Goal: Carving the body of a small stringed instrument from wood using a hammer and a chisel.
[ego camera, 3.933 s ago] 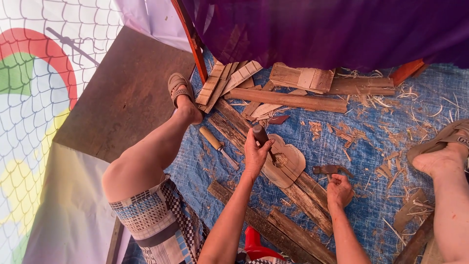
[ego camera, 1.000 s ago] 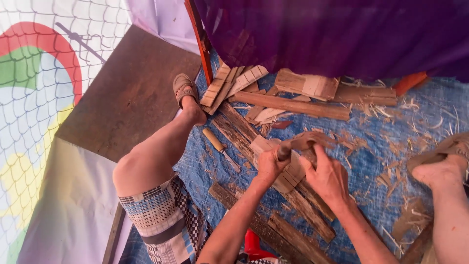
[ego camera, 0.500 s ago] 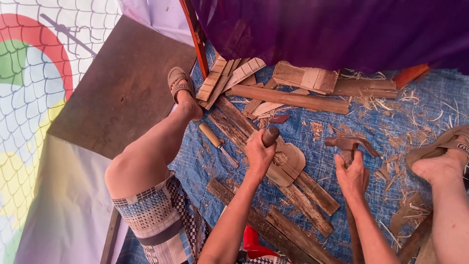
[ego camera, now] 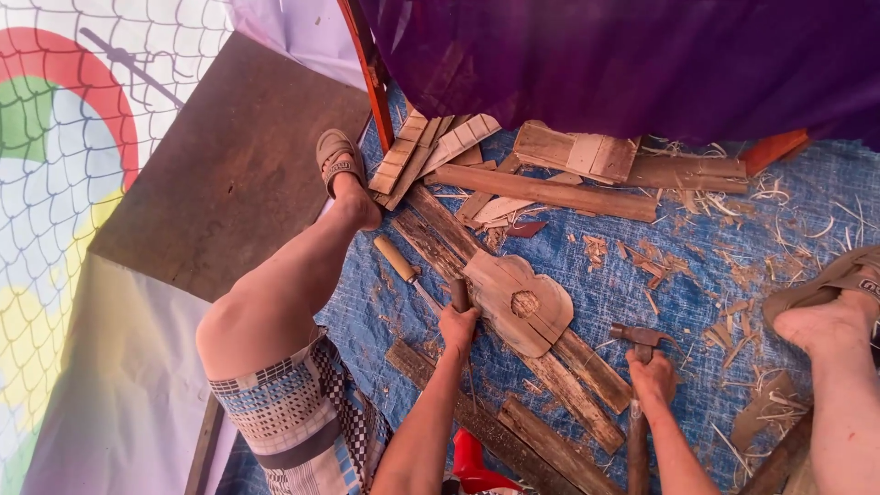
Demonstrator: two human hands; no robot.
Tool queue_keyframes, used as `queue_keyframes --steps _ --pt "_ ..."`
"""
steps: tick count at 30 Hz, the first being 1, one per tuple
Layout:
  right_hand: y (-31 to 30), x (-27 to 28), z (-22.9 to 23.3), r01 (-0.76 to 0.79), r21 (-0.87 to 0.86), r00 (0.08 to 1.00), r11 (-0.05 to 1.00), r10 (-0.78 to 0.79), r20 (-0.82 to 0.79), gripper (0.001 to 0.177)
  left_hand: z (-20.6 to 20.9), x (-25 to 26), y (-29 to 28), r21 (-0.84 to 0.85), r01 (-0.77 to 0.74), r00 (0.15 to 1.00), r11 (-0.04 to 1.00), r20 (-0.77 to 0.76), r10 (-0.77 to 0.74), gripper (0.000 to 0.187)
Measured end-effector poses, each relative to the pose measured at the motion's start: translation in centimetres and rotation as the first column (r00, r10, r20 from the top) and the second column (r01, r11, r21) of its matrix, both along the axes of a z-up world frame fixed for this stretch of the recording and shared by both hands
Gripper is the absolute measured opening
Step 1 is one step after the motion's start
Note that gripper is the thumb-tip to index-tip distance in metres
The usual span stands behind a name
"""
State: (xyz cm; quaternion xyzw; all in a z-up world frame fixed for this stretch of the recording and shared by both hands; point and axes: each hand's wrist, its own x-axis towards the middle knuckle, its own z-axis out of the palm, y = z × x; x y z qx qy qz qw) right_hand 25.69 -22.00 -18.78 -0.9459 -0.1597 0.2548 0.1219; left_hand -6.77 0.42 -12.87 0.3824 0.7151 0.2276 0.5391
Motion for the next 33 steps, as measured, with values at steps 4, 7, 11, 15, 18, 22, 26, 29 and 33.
queue_keyframes --steps 4,7,11,15,18,22,26,29,33 --pt "-0.4 0.4 -1.5 -0.005 -0.021 1.000 1.000 0.004 -0.021 0.042 0.0 0.4 0.0 -0.002 -0.102 0.990 0.995 0.101 0.102 0.029" --pt "-0.8 0.6 -3.4 0.015 -0.015 1.000 1.000 -0.016 -0.020 0.035 0.9 0.8 0.2 0.025 0.004 0.997 1.000 -0.081 -0.002 0.033" --pt "-1.8 2.4 -8.5 -0.027 0.002 1.000 1.000 0.027 -0.003 0.047 -1.8 1.9 1.0 0.019 -0.058 0.976 0.998 -0.209 0.061 0.028" --pt "-2.2 2.3 -9.6 -0.007 0.011 1.000 1.000 0.007 0.002 0.055 -5.0 3.2 1.6 0.030 -0.186 0.976 0.982 -0.108 0.188 0.018" --pt "-2.4 2.2 -10.1 -0.006 0.019 1.000 1.000 0.006 0.014 0.054 -5.3 4.1 1.1 -0.041 -0.116 0.986 0.992 -0.124 0.110 0.011" --pt "-2.6 2.5 -10.2 -0.006 0.038 1.000 0.999 0.005 0.020 0.055 3.9 4.6 0.5 0.053 -0.054 0.975 0.997 -0.215 0.064 0.035" --pt "-2.8 2.4 -11.2 -0.015 0.029 0.999 0.999 0.015 0.030 0.055 11.2 6.7 2.2 0.264 -0.224 0.949 0.938 0.278 0.148 0.037" --pt "-2.6 2.7 -11.6 -0.016 0.020 0.999 1.000 0.016 0.038 0.056 13.8 8.9 3.6 0.335 -0.139 0.915 0.932 0.403 -0.008 0.023" --pt "-2.4 2.6 -11.3 0.004 0.037 1.000 0.999 -0.005 0.023 0.055 15.8 11.4 3.4 0.473 0.015 0.904 0.881 0.371 -0.215 0.029"
